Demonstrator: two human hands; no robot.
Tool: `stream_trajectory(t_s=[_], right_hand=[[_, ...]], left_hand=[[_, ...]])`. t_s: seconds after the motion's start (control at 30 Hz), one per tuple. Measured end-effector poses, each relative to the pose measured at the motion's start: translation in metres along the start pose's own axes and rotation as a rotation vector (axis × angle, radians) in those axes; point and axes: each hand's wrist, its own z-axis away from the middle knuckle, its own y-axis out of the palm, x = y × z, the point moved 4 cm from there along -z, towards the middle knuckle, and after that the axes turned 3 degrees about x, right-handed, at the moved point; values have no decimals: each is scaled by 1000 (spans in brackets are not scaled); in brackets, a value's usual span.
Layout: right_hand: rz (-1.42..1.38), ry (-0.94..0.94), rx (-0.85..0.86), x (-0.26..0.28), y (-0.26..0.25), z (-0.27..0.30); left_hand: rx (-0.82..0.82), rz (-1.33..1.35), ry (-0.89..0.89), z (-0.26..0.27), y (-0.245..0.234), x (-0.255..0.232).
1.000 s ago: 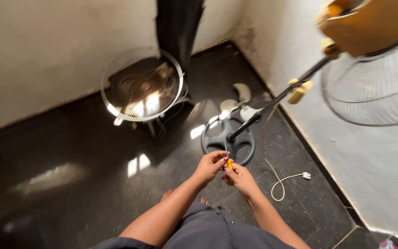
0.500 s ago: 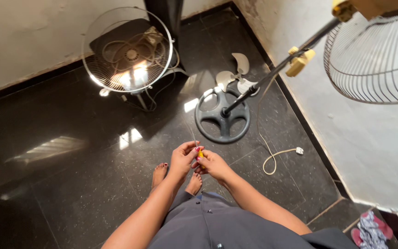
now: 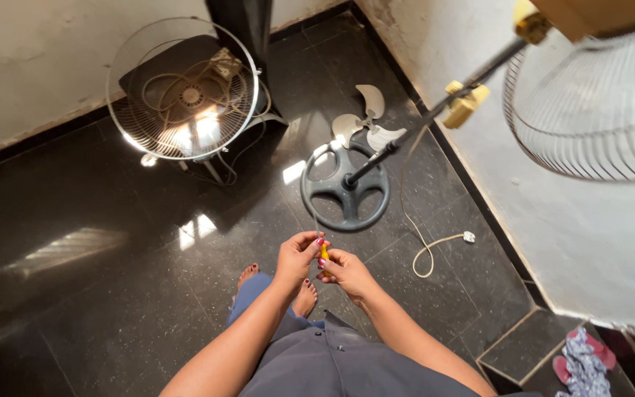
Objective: The person disassembles a standing fan by removing the front grill and blades, then uses a screwdriver to loosen screws on the motor housing. The person continues to adjust the fan head and works on the internal components.
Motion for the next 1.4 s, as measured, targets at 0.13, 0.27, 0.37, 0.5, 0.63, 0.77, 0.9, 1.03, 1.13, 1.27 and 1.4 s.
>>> stream_trajectory(t_s=[0.13, 0.27, 0.37, 0.5, 0.63, 0.77, 0.9, 1.03, 1.13, 1.27, 1.4], right_hand=[[-1, 22, 56, 17, 26, -34], [73, 73, 80, 46, 58, -87], [137, 105, 105, 67, 89, -136], [130, -30, 252, 107, 139, -220], [130, 87, 189, 132, 167, -303], [88, 100, 133, 133, 182, -368], [176, 146, -38, 109, 171, -424], [306, -15, -74, 83, 146, -496], [511, -129, -201, 76, 132, -559], [767, -277, -353, 90, 128, -641], [830, -153, -413, 102, 131, -691]], left_hand=[[-72, 34, -36, -20, -28, -9], [-144, 53, -39, -52, -69, -36], [-164, 111, -46, -84, -110, -69], [-197, 154, -51, -138, -172, -116], [-247, 128, -19, -202, -227, -148], [-357, 169, -111, -248, -270, -142], [-379, 87, -86, -287, -297, -120], [-445, 5, -93, -321, -338, -77], [-540, -87, -22, -357, -381, -51], [-625, -88, 98, -397, -424, -25], [-660, -50, -81, -414, -449, -20]])
